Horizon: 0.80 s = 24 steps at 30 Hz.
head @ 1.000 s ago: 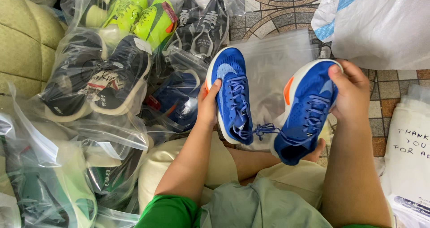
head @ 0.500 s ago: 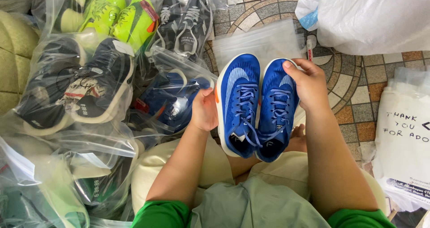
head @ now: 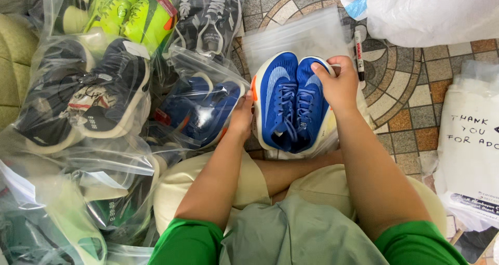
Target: The person places pairs of shoes into clear plastic bags, writes numbers on the bags with a marker, and seals the bags by hand.
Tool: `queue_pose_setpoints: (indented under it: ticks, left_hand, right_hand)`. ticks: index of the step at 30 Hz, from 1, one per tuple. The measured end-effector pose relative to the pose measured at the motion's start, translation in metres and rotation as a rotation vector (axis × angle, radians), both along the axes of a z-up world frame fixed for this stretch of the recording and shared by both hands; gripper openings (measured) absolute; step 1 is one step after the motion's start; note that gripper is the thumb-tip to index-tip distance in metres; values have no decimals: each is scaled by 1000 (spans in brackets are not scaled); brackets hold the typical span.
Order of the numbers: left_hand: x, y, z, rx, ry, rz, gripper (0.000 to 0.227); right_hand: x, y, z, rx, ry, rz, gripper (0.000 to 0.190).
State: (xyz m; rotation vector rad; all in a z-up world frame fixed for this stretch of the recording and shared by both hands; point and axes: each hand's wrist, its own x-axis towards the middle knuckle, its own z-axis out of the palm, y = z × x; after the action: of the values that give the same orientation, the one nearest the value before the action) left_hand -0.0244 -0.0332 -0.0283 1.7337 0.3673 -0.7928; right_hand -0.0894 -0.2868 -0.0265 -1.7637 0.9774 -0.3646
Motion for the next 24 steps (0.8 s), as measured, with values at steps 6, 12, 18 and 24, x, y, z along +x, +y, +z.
queue_pose_setpoints:
  ticks: [6,12,18,24]
  left_hand:
    - [3,-4,-37,159,-99,-179,75]
    - [-9,3,-20,70,-49,-344,119]
    - [-20,0,22,21,-132,-484,156]
    - [-49,-11,39,211,-444,-671,131]
  right_hand:
    - [-3,0,-15,19,134,97,61]
    - [-14,-4,25,274,382,211,89]
    - [-24,-52,17,574,366,118,69]
    - [-29,-56,16,480,314,232,63]
